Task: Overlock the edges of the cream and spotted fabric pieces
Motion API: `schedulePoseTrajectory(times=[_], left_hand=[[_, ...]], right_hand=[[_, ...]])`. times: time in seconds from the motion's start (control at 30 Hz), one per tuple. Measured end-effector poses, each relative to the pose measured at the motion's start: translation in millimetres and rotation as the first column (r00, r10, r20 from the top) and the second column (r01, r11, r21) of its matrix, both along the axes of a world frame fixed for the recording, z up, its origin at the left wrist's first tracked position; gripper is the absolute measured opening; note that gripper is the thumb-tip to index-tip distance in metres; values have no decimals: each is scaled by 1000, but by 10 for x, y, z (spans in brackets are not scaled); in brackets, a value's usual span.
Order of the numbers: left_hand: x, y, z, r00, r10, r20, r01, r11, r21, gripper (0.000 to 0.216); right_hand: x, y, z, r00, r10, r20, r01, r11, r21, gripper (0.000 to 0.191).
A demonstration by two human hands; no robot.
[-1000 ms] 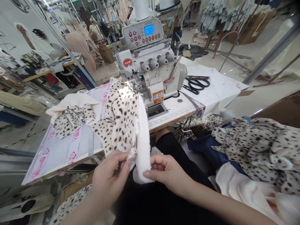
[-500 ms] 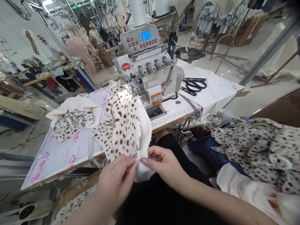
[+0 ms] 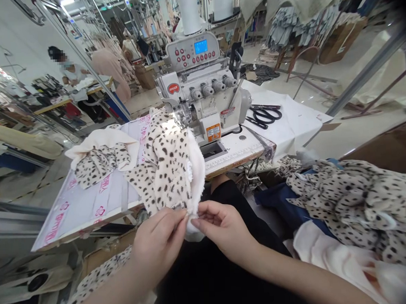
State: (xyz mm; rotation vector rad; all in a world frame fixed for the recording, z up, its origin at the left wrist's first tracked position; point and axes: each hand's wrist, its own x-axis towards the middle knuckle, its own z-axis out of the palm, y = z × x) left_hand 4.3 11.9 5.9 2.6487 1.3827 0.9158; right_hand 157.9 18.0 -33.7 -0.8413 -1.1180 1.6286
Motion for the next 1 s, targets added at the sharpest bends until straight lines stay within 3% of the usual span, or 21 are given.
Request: schedulePoseTrajectory(times=[0.1,0.3,0.47,0.6,0.77,0.83,0.9,0.97,1.0], left_hand=[[-19,1,-16,1000,-14,-24,14,1000,4,13],[-5,-13,26,1000,15,19,-14,999,-45,11],[30,-2,-33,998,-34,-51,37,997,63,11],[22,5,-114,994,-53,-96,62,993,96,15],[16,23,-148,996,-48,-80,47,999,-15,8],[22,32,-140,997,-42,-72,38,998,-57,5],[29,43,-124,998,-31,-50,28,997,-71,6],[35,59,-101,999,-26,-28,24,997,-74,7],[36,68,-86,999,-26,-19,24,997,-67,8]], right_hand=[[-1,-17,3,999,-3,38,1,999,36,7],[1,37,-2,998,2,-56,-4,999,-36,9],[-2,61,-11,998,6,-69,-9,999,-47,7],[49,25,64,979,71,-193,-97,987,-129,12],[163,-61,134,936,198,-291,-246,960,-137,24],[210,-72,129,934,243,-263,-277,956,-100,27],[265,-44,116,962,250,-113,-253,967,-10,27],[321,32,104,985,87,150,-118,970,213,27],[345,87,100,962,-53,268,-54,925,377,28]])
